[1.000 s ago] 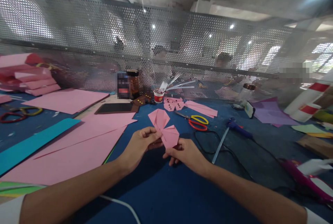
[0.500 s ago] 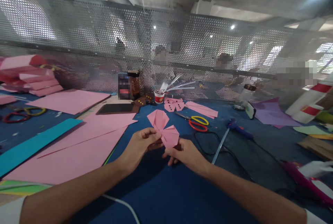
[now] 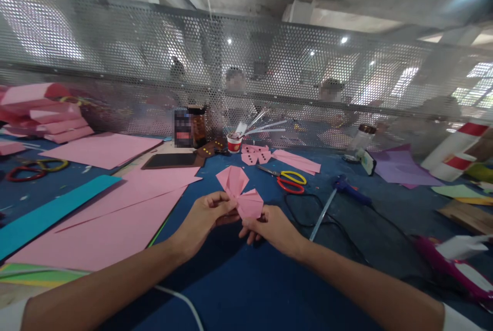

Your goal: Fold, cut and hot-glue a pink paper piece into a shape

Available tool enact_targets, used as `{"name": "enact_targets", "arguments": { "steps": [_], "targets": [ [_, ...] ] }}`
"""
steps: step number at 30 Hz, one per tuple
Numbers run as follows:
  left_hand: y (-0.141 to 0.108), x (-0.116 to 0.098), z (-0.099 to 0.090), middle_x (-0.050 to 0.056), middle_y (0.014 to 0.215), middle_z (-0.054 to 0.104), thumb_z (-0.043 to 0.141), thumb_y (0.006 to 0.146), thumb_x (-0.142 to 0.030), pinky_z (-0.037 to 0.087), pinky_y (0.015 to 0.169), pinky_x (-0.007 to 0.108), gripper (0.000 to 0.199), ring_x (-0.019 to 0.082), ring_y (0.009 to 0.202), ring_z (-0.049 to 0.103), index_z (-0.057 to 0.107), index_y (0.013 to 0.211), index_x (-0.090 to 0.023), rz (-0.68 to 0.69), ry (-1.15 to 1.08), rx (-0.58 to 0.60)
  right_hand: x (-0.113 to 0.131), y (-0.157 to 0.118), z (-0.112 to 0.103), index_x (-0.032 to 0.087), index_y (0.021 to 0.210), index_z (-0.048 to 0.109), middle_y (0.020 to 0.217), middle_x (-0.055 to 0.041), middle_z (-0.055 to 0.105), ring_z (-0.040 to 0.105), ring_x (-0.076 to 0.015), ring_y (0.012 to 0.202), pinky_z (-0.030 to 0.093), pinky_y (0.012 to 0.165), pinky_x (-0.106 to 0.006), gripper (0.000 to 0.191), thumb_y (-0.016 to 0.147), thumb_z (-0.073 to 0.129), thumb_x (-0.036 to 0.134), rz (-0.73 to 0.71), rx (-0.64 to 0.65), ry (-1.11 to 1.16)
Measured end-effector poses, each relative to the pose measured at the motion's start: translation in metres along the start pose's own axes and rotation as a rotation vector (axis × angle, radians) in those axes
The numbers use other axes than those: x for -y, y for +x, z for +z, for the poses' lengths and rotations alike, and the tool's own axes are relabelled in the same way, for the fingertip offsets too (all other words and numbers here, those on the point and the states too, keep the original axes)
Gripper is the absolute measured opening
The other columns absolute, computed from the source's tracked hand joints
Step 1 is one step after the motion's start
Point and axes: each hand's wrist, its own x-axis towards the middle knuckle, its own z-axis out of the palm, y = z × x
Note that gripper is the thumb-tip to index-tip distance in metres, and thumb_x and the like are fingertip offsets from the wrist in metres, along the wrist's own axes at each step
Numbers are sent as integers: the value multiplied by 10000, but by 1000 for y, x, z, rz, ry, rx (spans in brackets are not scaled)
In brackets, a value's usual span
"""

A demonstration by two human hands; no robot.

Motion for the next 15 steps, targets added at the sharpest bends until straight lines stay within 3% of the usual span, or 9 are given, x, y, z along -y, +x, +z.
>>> {"name": "enact_targets", "arguments": {
  "steps": [9, 15],
  "targets": [
    [-8, 4, -2, 18, 826, 689, 797, 758, -349, 570, 878, 354, 222, 160, 781, 666, 686, 798, -161, 1, 30, -38, 4, -2, 4, 124, 902, 687, 715, -54, 742, 661, -125, 539, 499, 518, -206, 221, 879, 553, 298, 5, 0, -90],
    [-11, 6, -4, 46, 860, 712, 773, 779, -375, 568, 870, 377, 242, 187, 797, 685, 674, 820, -158, 7, 75, -63, 3, -2, 5, 131, 857, 660, 717, -55, 741, 672, -140, 544, 515, 538, -229, 236, 869, 597, 357, 28, -10, -80]
  ]
}}
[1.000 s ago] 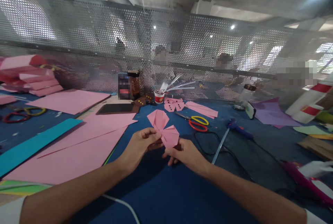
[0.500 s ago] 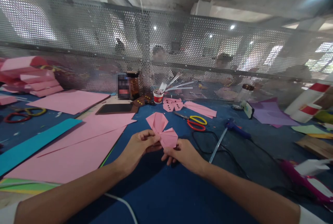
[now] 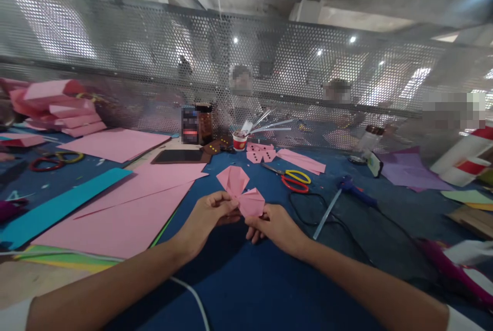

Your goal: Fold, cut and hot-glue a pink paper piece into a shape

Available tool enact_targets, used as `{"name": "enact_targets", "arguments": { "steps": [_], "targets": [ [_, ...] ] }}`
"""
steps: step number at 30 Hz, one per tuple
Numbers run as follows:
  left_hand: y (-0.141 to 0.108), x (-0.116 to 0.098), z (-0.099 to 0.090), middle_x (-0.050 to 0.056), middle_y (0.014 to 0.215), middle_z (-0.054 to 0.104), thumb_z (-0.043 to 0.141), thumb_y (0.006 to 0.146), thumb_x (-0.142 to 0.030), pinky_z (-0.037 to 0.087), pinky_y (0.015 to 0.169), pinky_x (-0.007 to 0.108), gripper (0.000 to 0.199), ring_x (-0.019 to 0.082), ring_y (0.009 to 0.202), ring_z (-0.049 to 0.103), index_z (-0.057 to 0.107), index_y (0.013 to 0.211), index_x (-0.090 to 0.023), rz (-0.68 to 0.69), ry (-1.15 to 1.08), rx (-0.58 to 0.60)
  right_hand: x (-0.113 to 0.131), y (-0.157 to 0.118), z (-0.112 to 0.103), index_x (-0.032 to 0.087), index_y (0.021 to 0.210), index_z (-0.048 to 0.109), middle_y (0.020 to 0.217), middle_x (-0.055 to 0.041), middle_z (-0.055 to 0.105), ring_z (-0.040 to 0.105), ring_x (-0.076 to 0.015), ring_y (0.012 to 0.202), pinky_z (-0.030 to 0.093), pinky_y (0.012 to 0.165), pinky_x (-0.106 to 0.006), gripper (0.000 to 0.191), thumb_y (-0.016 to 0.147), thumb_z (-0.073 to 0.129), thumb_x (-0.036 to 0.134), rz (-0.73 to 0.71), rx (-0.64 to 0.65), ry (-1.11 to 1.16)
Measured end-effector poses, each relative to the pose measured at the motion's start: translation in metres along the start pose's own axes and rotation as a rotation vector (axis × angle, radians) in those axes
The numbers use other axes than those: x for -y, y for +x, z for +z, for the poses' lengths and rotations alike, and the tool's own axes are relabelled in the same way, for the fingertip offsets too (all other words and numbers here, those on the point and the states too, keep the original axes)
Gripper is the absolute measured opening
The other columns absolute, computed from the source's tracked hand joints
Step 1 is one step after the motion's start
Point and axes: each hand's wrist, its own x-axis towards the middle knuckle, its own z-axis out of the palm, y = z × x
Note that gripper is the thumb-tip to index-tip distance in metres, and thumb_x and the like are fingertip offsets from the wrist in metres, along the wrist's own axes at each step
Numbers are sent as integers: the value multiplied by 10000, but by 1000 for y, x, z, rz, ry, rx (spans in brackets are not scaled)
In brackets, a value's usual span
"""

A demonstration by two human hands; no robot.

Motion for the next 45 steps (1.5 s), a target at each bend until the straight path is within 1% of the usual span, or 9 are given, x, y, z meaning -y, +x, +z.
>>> {"name": "enact_targets", "arguments": {
  "steps": [5, 11, 17, 20, 24, 29, 34, 40, 45],
  "targets": [
    [-1, -3, -1, 46, 880, 722, 783, 770, -380, 573, 859, 365, 251, 189, 806, 691, 677, 837, -162, 28, -26, -16, 2, -1, -1, 130, 891, 668, 814, -82, 765, 676, -127, 556, 504, 528, -213, 267, 873, 606, 389, 10, 5, 22],
    [-1, -2, 0, 13, 806, 701, 797, 752, -372, 578, 832, 341, 236, 169, 767, 682, 676, 781, -171, 20, -38, -4, 0, 0, 1, 132, 810, 641, 700, -68, 740, 673, -150, 545, 533, 548, -249, 285, 865, 599, 409, -2, 7, -1],
    [0, -4, -4, 12, 826, 691, 806, 747, -344, 576, 823, 313, 224, 153, 765, 670, 679, 795, -166, 19, -53, -41, -4, -1, -3, 128, 959, 641, 899, -112, 768, 699, -146, 615, 541, 609, -264, 328, 885, 610, 446, -46, 38, 79],
    [1, -5, -7, 17, 828, 681, 805, 753, -340, 577, 831, 317, 227, 153, 771, 668, 677, 799, -158, 19, -59, -55, -4, -2, -4, 128, 941, 614, 887, -118, 765, 697, -145, 614, 538, 603, -263, 307, 883, 620, 430, -31, 33, 110],
    [1, -4, -8, 35, 858, 696, 809, 746, -351, 576, 843, 338, 241, 171, 798, 674, 687, 824, -158, 17, -70, -54, 0, -3, -3, 129, 1020, 610, 917, -114, 759, 684, -134, 602, 534, 606, -261, 291, 867, 629, 376, -11, 21, 117],
    [2, -4, -6, 29, 861, 706, 817, 735, -354, 575, 854, 343, 242, 173, 799, 680, 693, 823, -166, 26, -88, -56, 8, -6, -1, 126, 1022, 625, 898, -108, 754, 666, -128, 598, 529, 624, -262, 283, 862, 622, 359, -18, 29, 85],
    [1, -4, -4, 30, 866, 710, 801, 756, -362, 573, 859, 341, 237, 173, 810, 677, 690, 824, -165, 31, -78, -40, 7, -6, 2, 137, 1052, 649, 877, -84, 753, 651, -122, 580, 522, 600, -248, 261, 863, 607, 312, -41, 5, 15],
    [-2, -4, -1, 51, 889, 709, 801, 757, -364, 577, 831, 330, 250, 173, 810, 668, 697, 842, -153, 28, -64, -36, 1, -5, 6, 151, 1008, 651, 825, -45, 736, 637, -111, 565, 500, 566, -220, 192, 863, 569, 247, -80, -50, -47],
    [-2, -2, 0, 38, 880, 695, 788, 780, -357, 575, 858, 340, 228, 165, 809, 663, 687, 838, -161, 20, -76, -4, 0, -6, 7, 154, 895, 634, 715, -21, 704, 629, -118, 553, 480, 528, -205, 112, 823, 559, 194, -43, -82, -73]
  ]
}}
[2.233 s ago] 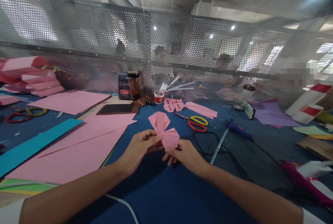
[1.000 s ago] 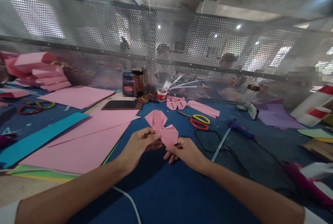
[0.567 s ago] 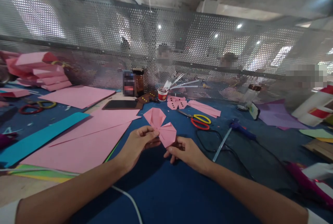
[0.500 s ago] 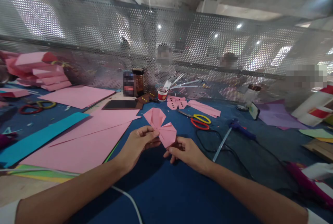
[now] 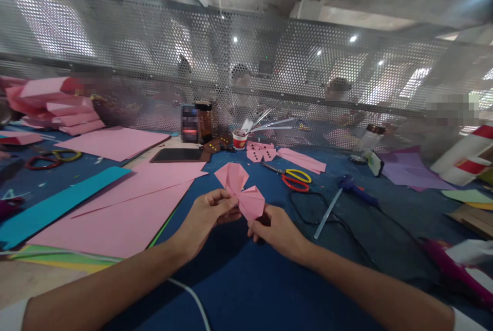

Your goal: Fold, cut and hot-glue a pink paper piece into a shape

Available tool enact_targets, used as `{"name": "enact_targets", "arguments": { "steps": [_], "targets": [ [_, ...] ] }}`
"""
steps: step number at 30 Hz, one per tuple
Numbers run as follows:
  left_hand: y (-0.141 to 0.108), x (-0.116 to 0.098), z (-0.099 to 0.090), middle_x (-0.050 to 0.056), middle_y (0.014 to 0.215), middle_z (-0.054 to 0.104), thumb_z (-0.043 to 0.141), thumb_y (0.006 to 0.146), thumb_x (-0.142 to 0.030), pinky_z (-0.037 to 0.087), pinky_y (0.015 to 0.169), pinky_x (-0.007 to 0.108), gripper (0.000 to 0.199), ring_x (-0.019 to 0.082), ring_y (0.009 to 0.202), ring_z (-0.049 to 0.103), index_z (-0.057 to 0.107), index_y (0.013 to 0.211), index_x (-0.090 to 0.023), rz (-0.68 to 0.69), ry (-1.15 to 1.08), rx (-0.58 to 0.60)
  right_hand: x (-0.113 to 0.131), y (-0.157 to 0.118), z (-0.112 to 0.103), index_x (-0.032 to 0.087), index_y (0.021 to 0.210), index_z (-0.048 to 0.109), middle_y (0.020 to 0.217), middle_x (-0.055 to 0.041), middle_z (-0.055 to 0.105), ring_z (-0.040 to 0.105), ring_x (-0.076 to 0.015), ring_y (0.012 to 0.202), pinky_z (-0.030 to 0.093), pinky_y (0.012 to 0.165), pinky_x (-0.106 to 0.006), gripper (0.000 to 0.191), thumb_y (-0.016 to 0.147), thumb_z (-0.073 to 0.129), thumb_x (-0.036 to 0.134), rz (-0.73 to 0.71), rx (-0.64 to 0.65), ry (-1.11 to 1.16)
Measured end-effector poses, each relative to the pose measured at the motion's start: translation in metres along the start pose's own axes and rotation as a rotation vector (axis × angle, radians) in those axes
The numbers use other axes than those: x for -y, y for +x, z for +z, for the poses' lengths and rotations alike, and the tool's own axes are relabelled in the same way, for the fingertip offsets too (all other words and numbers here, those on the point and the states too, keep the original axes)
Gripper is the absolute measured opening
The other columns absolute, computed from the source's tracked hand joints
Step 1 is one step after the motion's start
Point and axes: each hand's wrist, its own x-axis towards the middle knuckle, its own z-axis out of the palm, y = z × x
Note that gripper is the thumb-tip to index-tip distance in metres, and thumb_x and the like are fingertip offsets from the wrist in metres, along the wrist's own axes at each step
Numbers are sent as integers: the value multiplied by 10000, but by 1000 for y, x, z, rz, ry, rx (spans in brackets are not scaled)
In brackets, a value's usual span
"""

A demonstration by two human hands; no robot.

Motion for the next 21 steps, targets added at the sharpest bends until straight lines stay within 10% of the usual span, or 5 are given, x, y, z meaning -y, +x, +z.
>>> {"name": "enact_targets", "arguments": {
  "steps": [21],
  "targets": [
    [3, 0, -2, 16, 826, 663, 801, 756, -342, 576, 848, 342, 231, 156, 788, 646, 674, 807, -156, 4, 9, -42, -5, 3, -2, 133, 887, 654, 866, -94, 768, 680, -126, 570, 483, 579, -236, 356, 975, 469, 424, -16, 15, 82]
  ]
}}
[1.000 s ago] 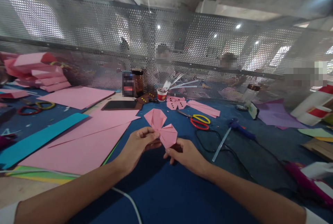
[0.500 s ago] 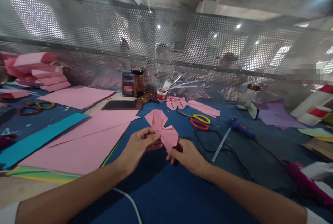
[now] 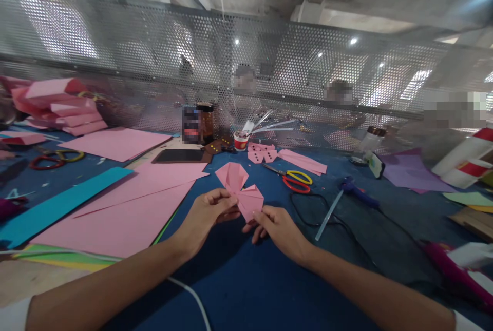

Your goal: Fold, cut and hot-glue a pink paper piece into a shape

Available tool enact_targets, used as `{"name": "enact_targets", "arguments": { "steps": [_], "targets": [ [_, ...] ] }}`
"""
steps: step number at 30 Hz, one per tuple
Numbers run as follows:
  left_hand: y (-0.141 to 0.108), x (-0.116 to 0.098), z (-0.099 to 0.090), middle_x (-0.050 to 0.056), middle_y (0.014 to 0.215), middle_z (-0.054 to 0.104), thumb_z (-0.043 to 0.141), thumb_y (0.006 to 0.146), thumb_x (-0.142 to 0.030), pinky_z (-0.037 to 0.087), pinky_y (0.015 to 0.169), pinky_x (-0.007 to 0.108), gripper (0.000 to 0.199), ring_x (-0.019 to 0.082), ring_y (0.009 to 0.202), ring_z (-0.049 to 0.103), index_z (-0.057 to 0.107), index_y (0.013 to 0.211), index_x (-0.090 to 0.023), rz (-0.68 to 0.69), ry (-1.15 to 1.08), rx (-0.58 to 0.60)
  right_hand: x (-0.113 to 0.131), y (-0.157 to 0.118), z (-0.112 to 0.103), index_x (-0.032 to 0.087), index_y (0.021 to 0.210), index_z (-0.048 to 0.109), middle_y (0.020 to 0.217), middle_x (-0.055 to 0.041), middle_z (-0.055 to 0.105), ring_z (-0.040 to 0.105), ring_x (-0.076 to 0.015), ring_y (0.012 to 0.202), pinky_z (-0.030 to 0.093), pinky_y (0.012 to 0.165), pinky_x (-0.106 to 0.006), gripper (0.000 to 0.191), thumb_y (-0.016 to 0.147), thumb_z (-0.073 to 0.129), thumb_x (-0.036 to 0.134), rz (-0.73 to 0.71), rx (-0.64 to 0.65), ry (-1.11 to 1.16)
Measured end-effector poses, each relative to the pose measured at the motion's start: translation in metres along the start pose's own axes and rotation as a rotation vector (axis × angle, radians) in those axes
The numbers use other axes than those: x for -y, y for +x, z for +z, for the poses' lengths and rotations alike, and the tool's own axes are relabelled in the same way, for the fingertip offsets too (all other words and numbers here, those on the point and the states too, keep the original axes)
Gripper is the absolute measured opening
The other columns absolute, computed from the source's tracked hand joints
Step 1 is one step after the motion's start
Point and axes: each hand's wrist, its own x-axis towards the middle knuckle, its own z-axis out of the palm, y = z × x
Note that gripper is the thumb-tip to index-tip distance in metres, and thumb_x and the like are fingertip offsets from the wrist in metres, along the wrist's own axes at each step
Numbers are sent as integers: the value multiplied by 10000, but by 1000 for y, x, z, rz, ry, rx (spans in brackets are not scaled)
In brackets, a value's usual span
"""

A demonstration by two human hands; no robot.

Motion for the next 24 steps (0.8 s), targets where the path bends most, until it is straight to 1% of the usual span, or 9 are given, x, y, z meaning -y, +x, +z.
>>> {"name": "enact_targets", "arguments": {
  "steps": [2, 6, 10, 12, 15, 19, 24],
  "targets": [
    [0, 0, 0, 13, 816, 661, 808, 745, -342, 577, 846, 341, 234, 156, 785, 646, 675, 802, -157, 1, -8, -4, 0, -1, 0, 130, 894, 649, 878, -102, 768, 686, -128, 578, 482, 587, -238, 393, 988, 433, 445, 1, 10, 17],
    [1, 1, -1, 22, 850, 679, 803, 750, -343, 576, 848, 334, 229, 163, 805, 657, 681, 816, -160, 0, -7, -2, 0, -2, 1, 131, 901, 647, 865, -95, 766, 681, -125, 567, 476, 580, -231, 394, 989, 430, 449, 10, 3, 24],
    [0, 1, 0, 34, 868, 696, 778, 782, -348, 570, 875, 359, 220, 175, 817, 671, 672, 823, -159, 1, 10, 36, -1, -1, 3, 145, 934, 688, 879, -65, 763, 664, -120, 555, 471, 548, -219, 305, 933, 552, 418, -25, -27, -21],
    [-1, 1, 0, 44, 878, 708, 766, 795, -358, 569, 872, 366, 223, 183, 819, 678, 670, 834, -160, -8, 19, 69, -1, 0, 4, 143, 881, 719, 795, -51, 756, 654, -125, 544, 463, 533, -214, 287, 906, 590, 398, -14, -42, -57],
    [-3, 2, 1, 43, 878, 716, 761, 801, -361, 569, 870, 369, 220, 185, 819, 682, 669, 835, -164, -11, 13, 97, -1, 1, 4, 134, 760, 727, 684, -47, 734, 650, -131, 538, 461, 531, -209, 335, 915, 566, 384, 18, -49, -89],
    [-3, 3, 0, 35, 852, 712, 767, 797, -348, 568, 880, 380, 212, 179, 803, 682, 667, 824, -163, -20, 5, 105, 0, 1, 5, 135, 762, 705, 733, -54, 751, 648, -126, 532, 470, 521, -207, 332, 918, 558, 389, 24, -47, -67],
    [-2, 2, 1, 43, 859, 724, 771, 790, -342, 568, 872, 372, 213, 189, 811, 694, 671, 838, -160, -23, 2, 124, 2, 0, 5, 139, 782, 667, 706, -48, 742, 650, -130, 522, 475, 508, -207, 305, 918, 557, 390, 19, -49, -68]
  ]
}}
